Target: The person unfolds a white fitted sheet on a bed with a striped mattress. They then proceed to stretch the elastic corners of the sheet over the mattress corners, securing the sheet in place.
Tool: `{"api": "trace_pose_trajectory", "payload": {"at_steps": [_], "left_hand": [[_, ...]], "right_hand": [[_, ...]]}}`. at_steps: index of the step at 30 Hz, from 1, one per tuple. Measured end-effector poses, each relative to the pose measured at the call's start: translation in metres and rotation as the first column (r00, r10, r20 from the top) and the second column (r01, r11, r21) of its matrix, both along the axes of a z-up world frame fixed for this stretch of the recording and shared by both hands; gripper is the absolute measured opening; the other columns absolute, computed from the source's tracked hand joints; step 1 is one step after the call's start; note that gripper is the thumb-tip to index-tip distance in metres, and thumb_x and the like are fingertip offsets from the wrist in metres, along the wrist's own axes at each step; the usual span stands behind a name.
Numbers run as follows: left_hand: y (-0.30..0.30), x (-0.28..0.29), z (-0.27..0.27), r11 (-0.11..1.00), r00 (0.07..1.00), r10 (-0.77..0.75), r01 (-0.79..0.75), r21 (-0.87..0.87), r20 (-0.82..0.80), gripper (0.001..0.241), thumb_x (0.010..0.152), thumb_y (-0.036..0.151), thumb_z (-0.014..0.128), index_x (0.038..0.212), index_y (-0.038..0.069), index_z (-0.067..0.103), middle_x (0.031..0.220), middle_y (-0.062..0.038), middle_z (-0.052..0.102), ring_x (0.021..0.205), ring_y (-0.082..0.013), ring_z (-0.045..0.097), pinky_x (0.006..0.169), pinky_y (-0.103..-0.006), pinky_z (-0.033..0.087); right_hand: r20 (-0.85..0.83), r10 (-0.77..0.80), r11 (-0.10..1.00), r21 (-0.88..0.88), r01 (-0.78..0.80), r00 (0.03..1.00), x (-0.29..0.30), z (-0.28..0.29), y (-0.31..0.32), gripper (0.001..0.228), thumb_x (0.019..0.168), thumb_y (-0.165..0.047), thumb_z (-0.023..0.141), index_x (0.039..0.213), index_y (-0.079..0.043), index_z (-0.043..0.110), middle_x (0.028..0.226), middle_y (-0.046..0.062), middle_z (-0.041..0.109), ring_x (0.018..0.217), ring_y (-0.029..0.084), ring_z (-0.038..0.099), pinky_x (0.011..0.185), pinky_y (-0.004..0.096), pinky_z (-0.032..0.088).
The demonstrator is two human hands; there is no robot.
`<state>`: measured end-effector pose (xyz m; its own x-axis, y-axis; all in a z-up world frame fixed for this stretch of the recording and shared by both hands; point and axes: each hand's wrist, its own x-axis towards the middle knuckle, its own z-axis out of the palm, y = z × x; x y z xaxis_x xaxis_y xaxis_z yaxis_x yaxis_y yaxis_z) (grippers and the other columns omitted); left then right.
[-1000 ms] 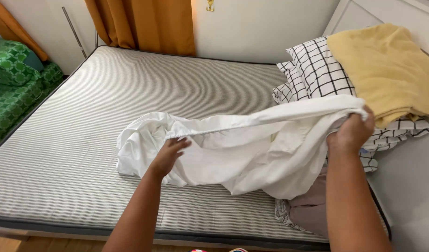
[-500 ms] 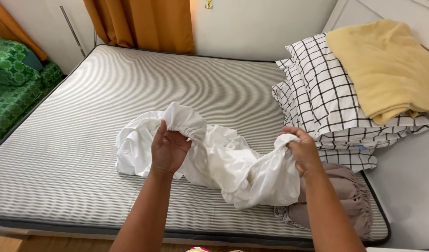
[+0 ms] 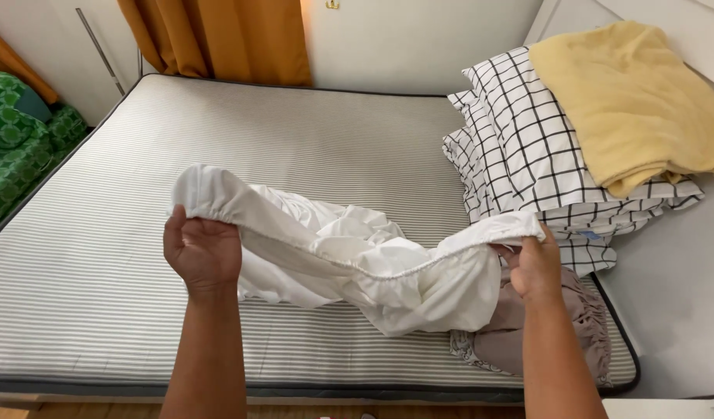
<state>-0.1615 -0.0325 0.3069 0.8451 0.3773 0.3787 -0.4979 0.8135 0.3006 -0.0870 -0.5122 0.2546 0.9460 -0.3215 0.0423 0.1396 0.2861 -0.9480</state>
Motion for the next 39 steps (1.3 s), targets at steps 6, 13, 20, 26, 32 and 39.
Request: {"api": "trace_pose_trajectory", "payload": {"at_steps": [6,13,20,26,32,39], "left_hand": [[-0.048,0.032,-0.078,0.86,0.925,0.129,0.076,0.505,-0.358,0.044,0.088,0.016,0.073,0.123,-0.007,0.058,0.115,-0.013,0.071,0.106,-0.0234,0.069,0.095,-0.0355,0.058],[-0.161,-0.003,-0.084,0.149,0.756,0.288,0.57,0.808,-0.587,0.078,0.07,0.036,0.09,0.125,-0.007,0.055,0.127,-0.021,0.059,0.11,-0.0303,0.066,0.095,-0.0376,0.06],[-0.199,-0.002,-0.112,-0.315,0.965,0.26,0.059,0.947,0.026,0.101,0.061,0.042,0.096,0.13,-0.015,0.048,0.13,-0.037,0.051,0.122,-0.0522,0.047,0.099,-0.0577,0.041],[-0.129,0.064,-0.109,0.286,0.736,0.569,0.242,0.927,-0.368,0.024,0.09,0.017,0.062,0.098,-0.005,0.063,0.092,-0.021,0.066,0.082,-0.0318,0.06,0.075,-0.0467,0.05],[-0.067,0.068,-0.001,0.709,0.774,0.538,-0.203,0.675,-0.333,0.025,0.091,0.002,0.047,0.11,-0.003,0.064,0.097,-0.01,0.07,0.082,-0.0171,0.065,0.074,-0.0318,0.055],[-0.012,0.051,0.057,0.81,0.744,0.574,-0.454,0.372,-0.343,0.018,0.097,0.004,0.046,0.112,0.0,0.056,0.103,-0.011,0.069,0.085,-0.0175,0.07,0.076,-0.0315,0.063]], "right_hand": [[0.238,0.543,0.742,0.313,-0.593,0.805,-0.016,-0.007,0.022,0.064,0.1,-0.042,0.064,0.148,-0.002,0.051,0.141,0.014,0.062,0.128,0.025,0.058,0.111,0.046,0.048],[0.413,0.689,0.446,0.404,-0.798,0.595,-0.053,0.047,0.082,0.098,0.082,-0.047,0.083,0.156,-0.004,0.037,0.162,0.018,0.04,0.148,0.03,0.042,0.123,0.045,0.038],[0.274,0.656,0.692,0.153,-0.705,0.704,-0.064,0.052,0.106,0.094,0.08,-0.036,0.087,0.157,-0.008,0.041,0.153,0.011,0.046,0.139,0.023,0.047,0.116,0.041,0.041],[0.309,-0.025,0.848,-0.497,0.184,0.951,-0.036,0.025,0.064,0.024,0.098,-0.018,0.071,0.118,-0.005,0.068,0.128,0.006,0.065,0.117,0.016,0.06,0.103,0.032,0.048],[0.581,-0.186,0.3,-0.734,0.609,0.792,-0.016,0.018,0.042,0.011,0.093,-0.009,0.072,0.102,-0.003,0.071,0.099,0.008,0.067,0.09,0.026,0.065,0.081,0.04,0.054],[0.232,-0.439,0.167,-0.928,0.333,0.868,0.004,-0.002,0.002,0.013,0.086,-0.019,0.078,0.094,-0.009,0.074,0.101,0.009,0.065,0.087,0.029,0.063,0.071,0.044,0.052]]}}
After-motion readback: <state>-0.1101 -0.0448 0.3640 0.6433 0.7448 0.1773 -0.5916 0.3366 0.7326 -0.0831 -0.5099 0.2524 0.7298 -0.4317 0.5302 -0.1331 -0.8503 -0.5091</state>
